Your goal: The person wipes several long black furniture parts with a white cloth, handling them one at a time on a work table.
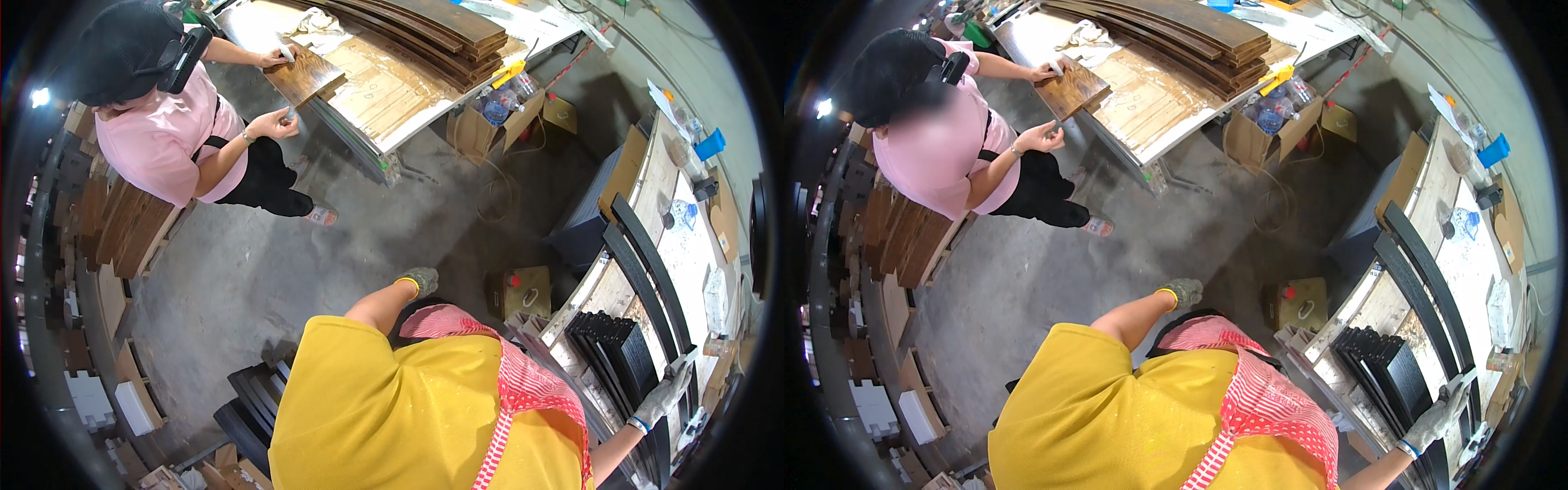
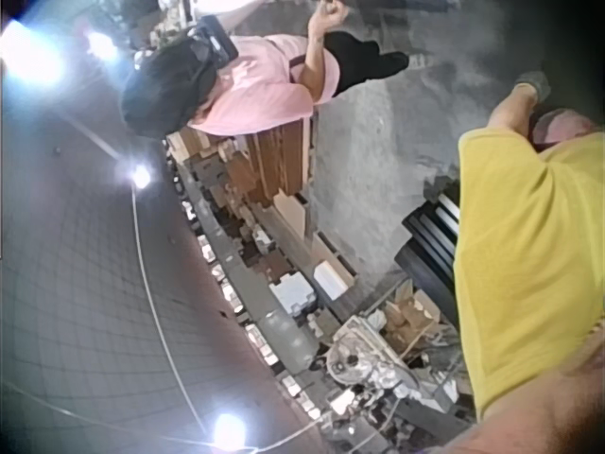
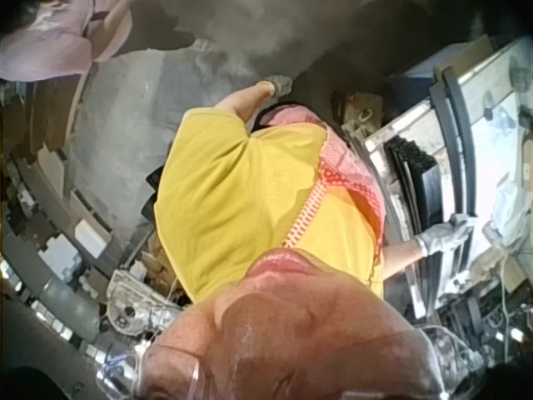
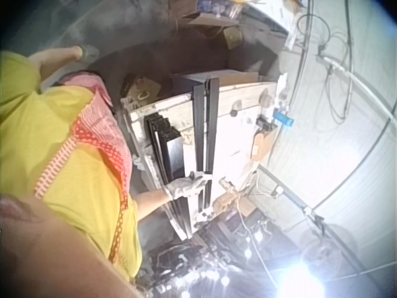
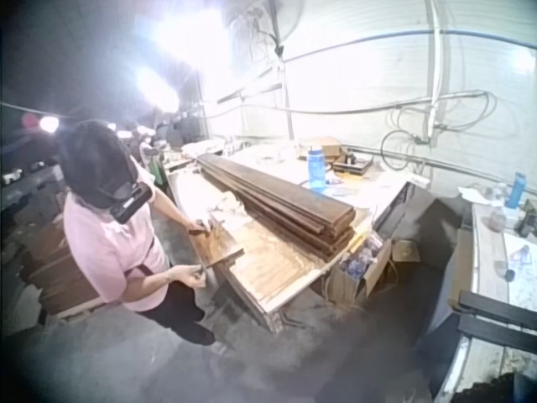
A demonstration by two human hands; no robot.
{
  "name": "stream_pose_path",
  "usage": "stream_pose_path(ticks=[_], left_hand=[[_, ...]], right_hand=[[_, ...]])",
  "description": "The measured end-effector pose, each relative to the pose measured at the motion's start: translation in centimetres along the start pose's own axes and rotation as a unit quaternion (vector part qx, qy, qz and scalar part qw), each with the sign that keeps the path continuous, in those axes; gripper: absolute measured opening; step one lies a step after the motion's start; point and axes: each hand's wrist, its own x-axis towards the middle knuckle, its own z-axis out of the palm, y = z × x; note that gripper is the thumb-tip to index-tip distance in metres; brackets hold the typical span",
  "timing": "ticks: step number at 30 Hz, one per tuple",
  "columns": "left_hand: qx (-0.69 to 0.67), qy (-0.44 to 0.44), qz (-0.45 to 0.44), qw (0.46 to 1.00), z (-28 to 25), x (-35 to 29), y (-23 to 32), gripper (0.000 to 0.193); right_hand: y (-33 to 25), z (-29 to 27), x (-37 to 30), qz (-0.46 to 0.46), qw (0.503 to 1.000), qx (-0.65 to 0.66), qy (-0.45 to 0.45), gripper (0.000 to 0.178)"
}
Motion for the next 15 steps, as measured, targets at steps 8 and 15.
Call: stream_pose_path(ticks=[8, 15], left_hand=[[0.012, -0.019, 0.009, 1.000, 0.7, 1.0, -0.4, 0.033], [0.016, -0.009, 0.015, 1.000, 0.9, 0.9, -0.5, 0.033]], right_hand=[[1.1, -0.2, 0.2, -0.030, 0.996, -0.079, -0.005, 0.054], [-2.1, 0.1, 0.2, 0.057, 0.998, 0.021, 0.006, 0.058]])
